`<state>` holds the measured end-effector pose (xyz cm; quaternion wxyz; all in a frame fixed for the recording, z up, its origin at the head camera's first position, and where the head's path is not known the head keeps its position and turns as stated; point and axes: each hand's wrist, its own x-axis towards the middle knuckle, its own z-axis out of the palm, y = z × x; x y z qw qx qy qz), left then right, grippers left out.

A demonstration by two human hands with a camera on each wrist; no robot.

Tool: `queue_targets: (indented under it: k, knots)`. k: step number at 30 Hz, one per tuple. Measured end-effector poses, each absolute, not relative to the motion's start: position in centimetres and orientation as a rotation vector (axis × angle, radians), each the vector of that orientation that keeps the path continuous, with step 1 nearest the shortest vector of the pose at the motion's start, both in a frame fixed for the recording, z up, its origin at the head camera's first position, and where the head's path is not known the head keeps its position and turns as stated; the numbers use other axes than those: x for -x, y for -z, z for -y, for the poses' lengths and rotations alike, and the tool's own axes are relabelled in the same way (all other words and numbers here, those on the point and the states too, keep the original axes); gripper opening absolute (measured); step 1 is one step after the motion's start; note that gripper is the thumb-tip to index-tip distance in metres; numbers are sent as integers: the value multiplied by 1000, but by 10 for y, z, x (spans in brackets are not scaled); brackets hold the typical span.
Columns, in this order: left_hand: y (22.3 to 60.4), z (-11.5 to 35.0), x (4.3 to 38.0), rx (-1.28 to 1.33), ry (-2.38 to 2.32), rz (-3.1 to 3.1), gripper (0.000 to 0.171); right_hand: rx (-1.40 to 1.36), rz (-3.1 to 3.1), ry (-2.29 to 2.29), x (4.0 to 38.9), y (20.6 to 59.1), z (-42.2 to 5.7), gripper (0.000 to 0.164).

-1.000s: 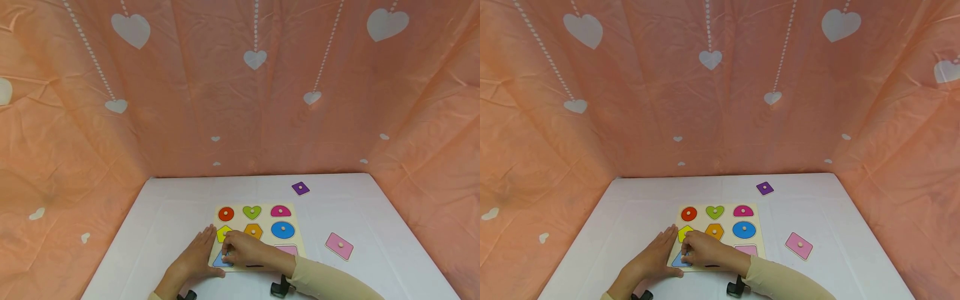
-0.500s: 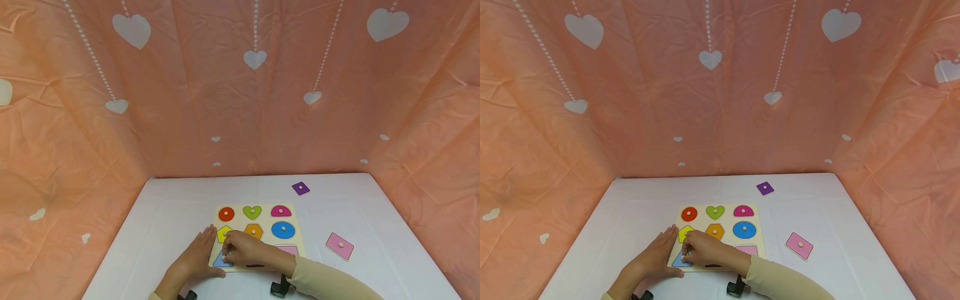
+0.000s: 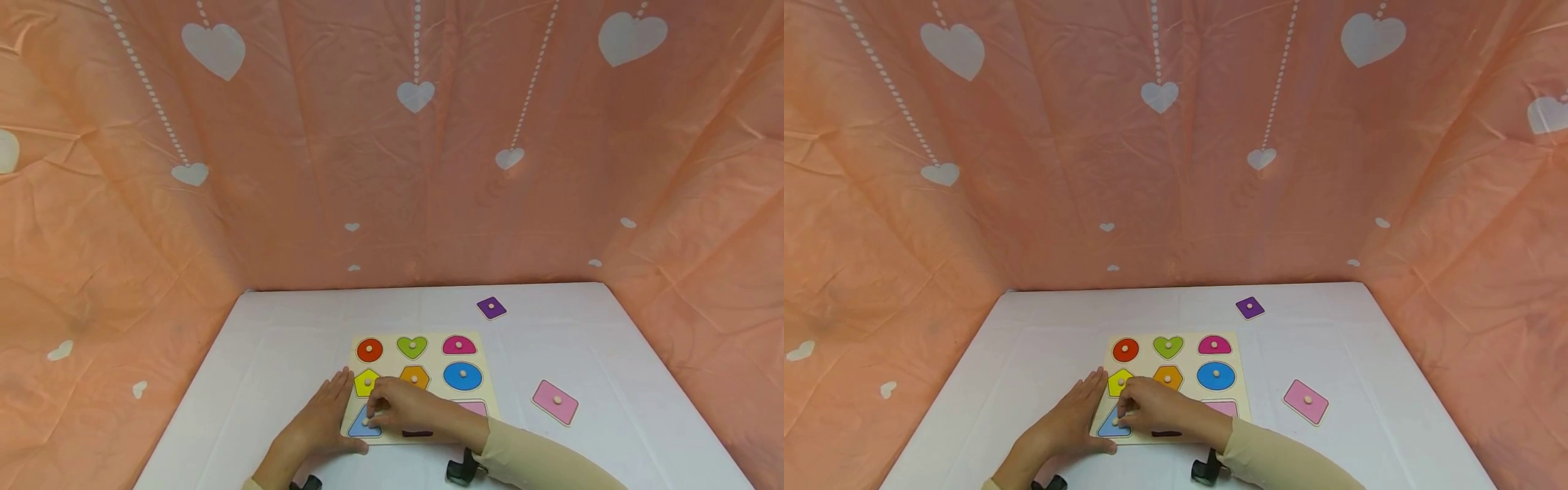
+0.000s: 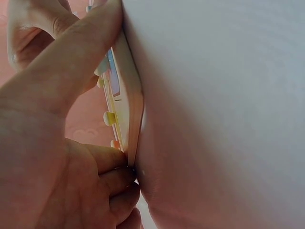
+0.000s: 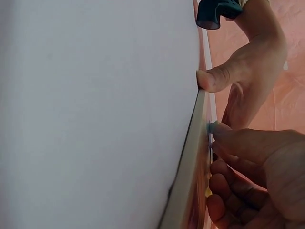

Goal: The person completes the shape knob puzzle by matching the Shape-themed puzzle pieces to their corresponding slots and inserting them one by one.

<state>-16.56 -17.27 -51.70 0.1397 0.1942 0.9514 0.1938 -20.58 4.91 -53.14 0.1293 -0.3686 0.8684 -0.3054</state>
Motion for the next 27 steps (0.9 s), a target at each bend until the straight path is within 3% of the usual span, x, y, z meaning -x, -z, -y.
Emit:
queue_targets:
  k: [27]
  knots:
    - [518, 172, 165, -541, -574, -2756, 132, 1013, -2595, 1121, 215, 515, -95, 7]
